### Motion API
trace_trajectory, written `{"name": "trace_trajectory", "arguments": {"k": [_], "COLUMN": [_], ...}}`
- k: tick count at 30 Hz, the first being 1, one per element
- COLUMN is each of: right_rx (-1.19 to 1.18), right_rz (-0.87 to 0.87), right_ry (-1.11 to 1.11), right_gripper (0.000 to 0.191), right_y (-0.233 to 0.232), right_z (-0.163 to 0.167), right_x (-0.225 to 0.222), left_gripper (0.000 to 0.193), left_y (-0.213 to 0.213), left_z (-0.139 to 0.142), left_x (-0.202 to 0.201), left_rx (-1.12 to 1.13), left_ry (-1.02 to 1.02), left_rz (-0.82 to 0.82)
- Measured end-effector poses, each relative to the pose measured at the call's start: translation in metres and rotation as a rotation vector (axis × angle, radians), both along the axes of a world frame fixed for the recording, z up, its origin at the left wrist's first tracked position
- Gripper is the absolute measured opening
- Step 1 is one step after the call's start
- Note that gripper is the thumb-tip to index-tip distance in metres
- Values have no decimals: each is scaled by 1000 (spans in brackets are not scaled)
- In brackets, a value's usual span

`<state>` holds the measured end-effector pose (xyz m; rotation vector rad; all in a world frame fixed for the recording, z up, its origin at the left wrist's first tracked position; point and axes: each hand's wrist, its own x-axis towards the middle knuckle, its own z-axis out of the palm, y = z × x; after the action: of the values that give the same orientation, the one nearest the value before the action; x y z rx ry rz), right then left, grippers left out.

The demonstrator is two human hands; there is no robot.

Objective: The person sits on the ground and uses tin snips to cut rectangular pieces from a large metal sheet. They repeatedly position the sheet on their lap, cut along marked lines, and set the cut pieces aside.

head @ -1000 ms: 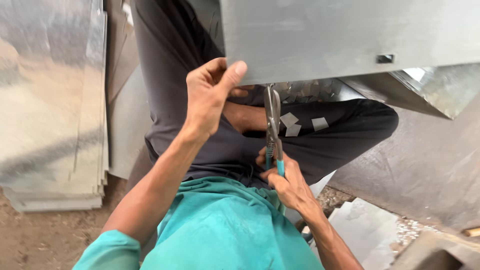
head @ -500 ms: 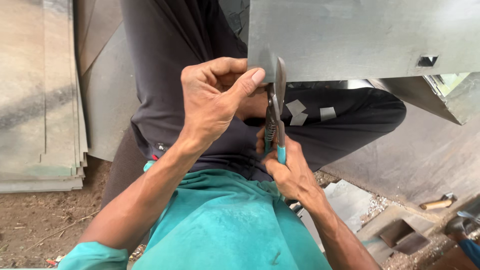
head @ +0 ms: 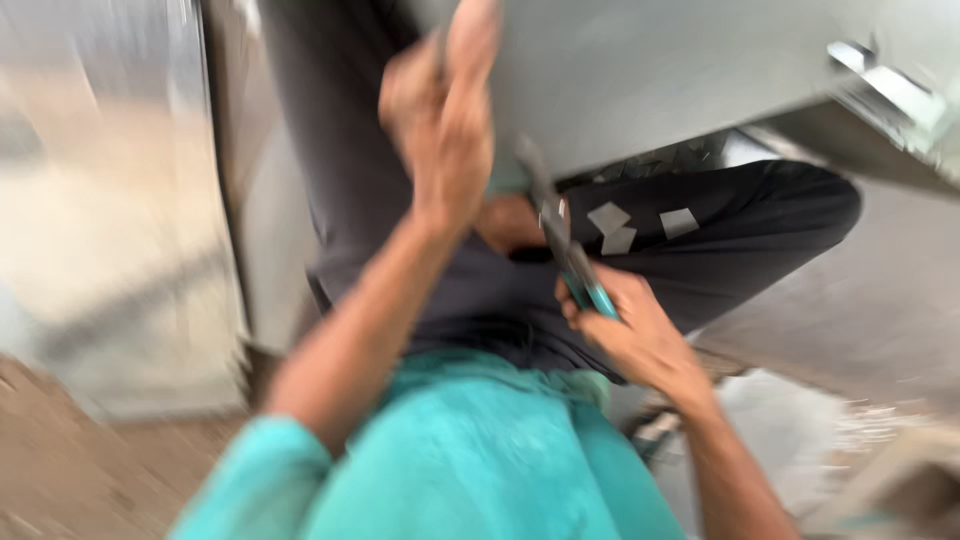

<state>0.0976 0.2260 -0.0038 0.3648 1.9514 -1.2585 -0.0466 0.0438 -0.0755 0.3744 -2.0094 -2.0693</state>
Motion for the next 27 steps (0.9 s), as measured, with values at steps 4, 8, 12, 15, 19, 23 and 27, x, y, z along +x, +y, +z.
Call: {"name": "trace_trajectory", "arguments": {"k": [4,8,12,15,19,23,27], "right_rx": [-51,10,-66,-39,-27,28,105], "right_rz": [-270,-575,-652,-651,-638,-574,-564], "right_ry": [-109,87,122,71,104,158,97], "right_gripper": [56,66,65,63,59,43,19], "right_y": [34,43,46,48,55,65,64], "right_z": [20,12,-6,-3,4,-7,-26], "right_x": [46,105,116,103,93,100,105], "left_gripper": [27,32,37,34,31,30,29], "left_y": [59,105,137,146,147,150,147], "left_z": [2,21,18,12,8,9,10], "left_x": [59,88,99,106,108,107,105], "left_rx": [199,367,527,545,537,479,476], "left_ry": [-130,-545,-426,-359,-352,-411,-382], "left_rz": [-220,-712,-741,-702,-699,-687,-701]}}
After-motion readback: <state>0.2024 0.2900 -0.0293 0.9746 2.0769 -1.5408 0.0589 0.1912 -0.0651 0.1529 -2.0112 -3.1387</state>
